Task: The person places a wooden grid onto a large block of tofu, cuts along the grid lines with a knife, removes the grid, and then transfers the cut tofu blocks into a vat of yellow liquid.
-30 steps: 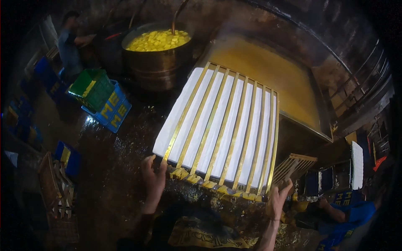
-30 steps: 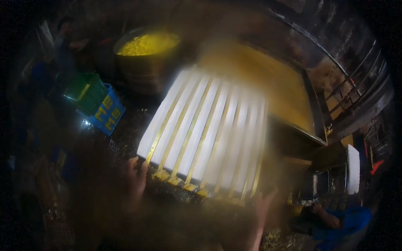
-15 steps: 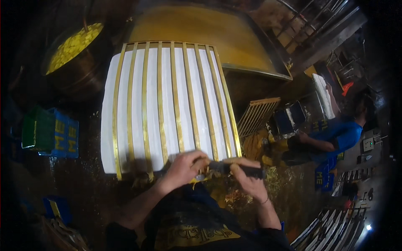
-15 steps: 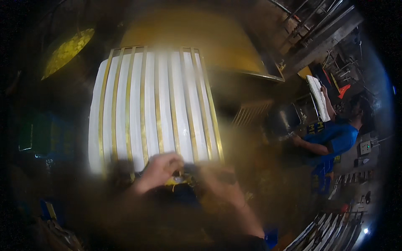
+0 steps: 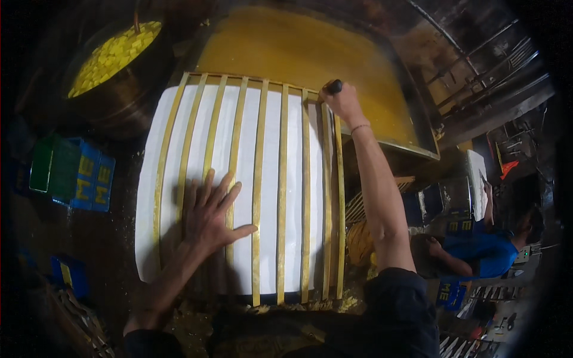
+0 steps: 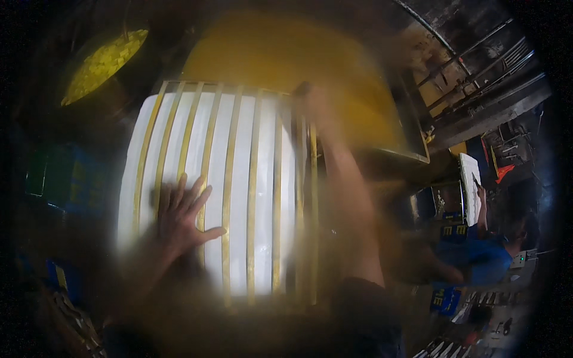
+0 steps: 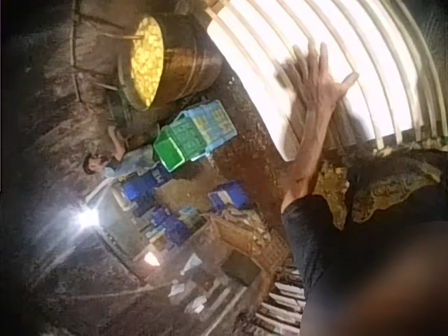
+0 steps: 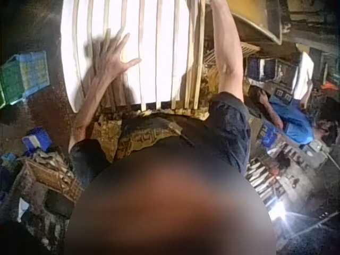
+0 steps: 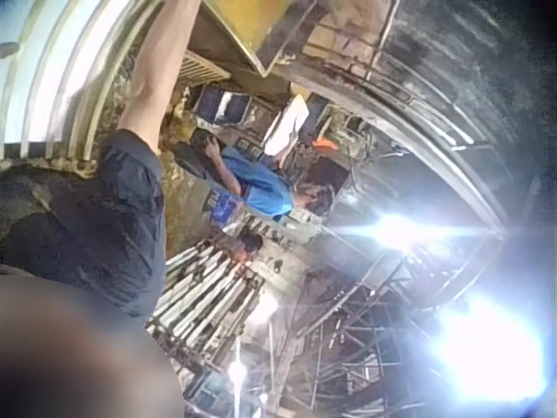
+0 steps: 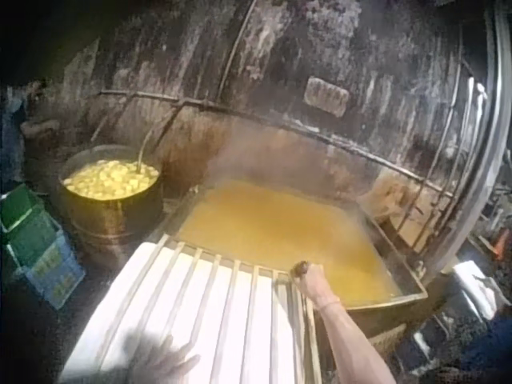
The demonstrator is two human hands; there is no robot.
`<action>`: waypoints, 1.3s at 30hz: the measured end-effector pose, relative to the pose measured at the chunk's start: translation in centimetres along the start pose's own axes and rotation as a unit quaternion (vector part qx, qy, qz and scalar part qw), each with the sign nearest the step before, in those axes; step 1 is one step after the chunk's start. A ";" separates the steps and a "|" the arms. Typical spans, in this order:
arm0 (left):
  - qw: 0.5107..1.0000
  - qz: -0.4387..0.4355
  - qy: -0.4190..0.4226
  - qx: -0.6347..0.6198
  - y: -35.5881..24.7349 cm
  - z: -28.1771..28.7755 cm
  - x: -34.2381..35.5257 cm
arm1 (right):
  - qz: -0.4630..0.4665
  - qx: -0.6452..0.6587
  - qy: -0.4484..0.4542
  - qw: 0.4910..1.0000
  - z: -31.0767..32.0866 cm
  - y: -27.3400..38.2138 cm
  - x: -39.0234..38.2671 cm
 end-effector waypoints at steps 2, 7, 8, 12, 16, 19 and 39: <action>1.000 0.006 0.016 0.020 0.0 -0.6 -0.1 | -0.027 0.019 0.026 0.999 0.5 -0.1 -1.9; 0.989 0.069 0.094 0.086 2.1 -2.1 -1.0 | -0.157 0.176 0.108 0.966 1.7 7.8 -20.5; 0.987 0.069 0.099 0.107 2.0 -2.5 -0.7 | -0.144 0.163 0.113 0.970 3.1 9.8 -24.8; 0.997 0.015 0.009 0.075 0.6 -2.5 0.0 | -0.200 0.174 0.157 0.952 6.9 15.7 -36.9; 0.998 0.026 0.028 0.043 0.6 -2.4 0.1 | -0.208 0.153 0.147 0.955 7.7 15.2 -35.0; 0.997 0.044 0.053 0.026 1.8 -1.7 -0.6 | -0.048 0.161 -0.086 0.982 10.8 16.4 -24.0; 0.996 0.036 0.073 0.042 1.2 -3.1 0.1 | -0.163 0.122 0.323 0.924 2.1 19.4 -35.6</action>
Point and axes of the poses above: each hand's wrist, its own x-axis towards the middle knuckle, its own z-axis out of the back of the hand, y = z × x, the point moved 10 cm from there along x, towards the middle knuckle, and after that the axes turned 9 degrees about x, right-handed, at the moved point
